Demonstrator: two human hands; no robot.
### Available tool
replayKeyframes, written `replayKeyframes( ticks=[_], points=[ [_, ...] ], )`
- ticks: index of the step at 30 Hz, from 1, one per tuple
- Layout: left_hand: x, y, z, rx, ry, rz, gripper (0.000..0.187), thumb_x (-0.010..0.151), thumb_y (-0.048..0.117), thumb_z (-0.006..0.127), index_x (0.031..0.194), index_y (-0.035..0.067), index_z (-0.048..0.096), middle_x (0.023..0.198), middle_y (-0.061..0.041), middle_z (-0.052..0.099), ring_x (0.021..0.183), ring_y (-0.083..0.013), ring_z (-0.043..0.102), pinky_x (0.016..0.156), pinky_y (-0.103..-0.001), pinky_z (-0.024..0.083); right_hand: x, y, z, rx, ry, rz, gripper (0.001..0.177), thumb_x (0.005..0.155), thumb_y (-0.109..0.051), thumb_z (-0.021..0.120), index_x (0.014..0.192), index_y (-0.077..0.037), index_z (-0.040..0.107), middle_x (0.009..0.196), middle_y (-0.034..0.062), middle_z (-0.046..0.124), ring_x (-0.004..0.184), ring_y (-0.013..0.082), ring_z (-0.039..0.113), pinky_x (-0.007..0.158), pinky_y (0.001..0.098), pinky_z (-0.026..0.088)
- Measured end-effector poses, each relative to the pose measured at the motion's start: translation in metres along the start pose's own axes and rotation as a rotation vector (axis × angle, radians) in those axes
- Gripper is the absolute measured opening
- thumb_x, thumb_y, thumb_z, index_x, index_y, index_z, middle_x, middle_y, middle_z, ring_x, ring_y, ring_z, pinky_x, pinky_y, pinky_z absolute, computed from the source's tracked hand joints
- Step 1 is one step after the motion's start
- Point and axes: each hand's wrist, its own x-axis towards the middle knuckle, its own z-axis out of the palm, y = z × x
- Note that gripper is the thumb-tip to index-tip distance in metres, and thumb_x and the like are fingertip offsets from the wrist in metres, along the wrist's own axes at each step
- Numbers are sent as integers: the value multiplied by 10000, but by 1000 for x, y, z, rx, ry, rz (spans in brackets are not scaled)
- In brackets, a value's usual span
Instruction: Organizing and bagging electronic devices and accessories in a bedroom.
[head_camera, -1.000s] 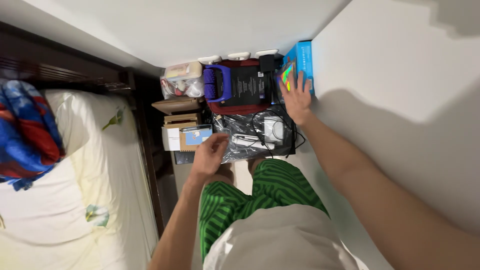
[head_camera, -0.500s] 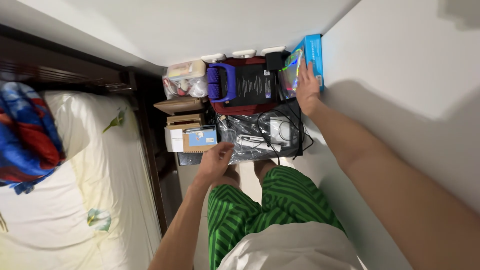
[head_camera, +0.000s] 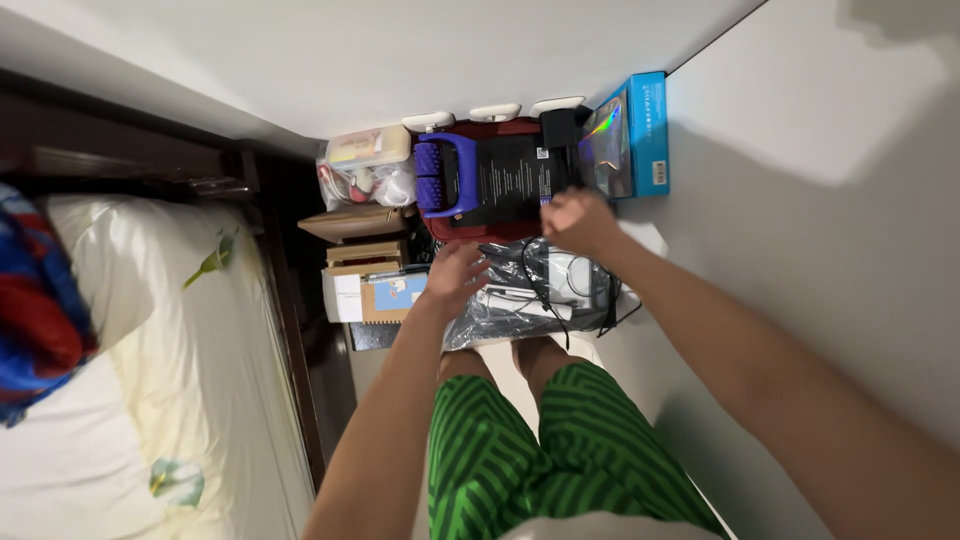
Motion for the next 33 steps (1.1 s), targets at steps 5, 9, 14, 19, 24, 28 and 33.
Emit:
replayKeyframes(
  ticks=[5,9,14,19,24,28,33],
  points=[
    [66,-5,17,-305,-79,-86,677,939,280,641,1506,49,352,1432,-181,487,1352,-337,506,1084,-551,454,19,-39,51,434,-104,351,520,857,-330,671,1284,-46,586,1191,195,605,1061,395,662,926,479,540],
    [108,-4,27,-374,-36,-119,565,943,288,634,1393,-18,480,1336,-192,561,1330,-360,512,1085,-536,423,40,-24,121,661,146,511,924,818,-287,779,1522,54,289,1423,311,327,1139,474,570,969,452,524],
    [138,-30,25,-541,24,-100,478,934,202,648,1307,-60,503,1245,-213,558,1233,-366,557,1051,-539,485,29,-57,85,833,387,644,779,863,-222,712,1518,13,364,1468,250,376,1163,431,611,979,436,538],
    [90,-41,27,-628,101,-43,447,929,178,616,1321,2,492,1253,-142,585,1153,-273,578,977,-519,472,-20,-46,113,986,505,480,633,887,-146,632,1486,-51,452,1514,217,423,1259,379,625,1002,417,568],
    [53,-73,20,-534,428,-396,564,887,203,669,1397,12,523,1314,-191,524,1259,-350,570,1052,-558,496,-54,-29,143,328,150,665,848,819,-319,827,1517,-128,384,1521,252,337,1366,464,432,1103,532,412],
    [48,-115,-6,-410,522,-556,876,897,214,737,1567,186,173,1487,-165,398,1374,-388,450,1136,-617,431,-72,-16,158,257,-95,804,1093,749,-456,898,1528,-125,207,1582,321,171,1423,556,273,1113,599,313],
    [78,-160,-38,183,178,-365,1003,834,368,741,1644,256,160,1618,-119,359,1405,-386,371,1080,-648,343,-77,14,207,630,90,1101,1238,699,-422,898,1615,-66,145,1566,324,287,1427,466,367,1176,498,341]
  ],
)
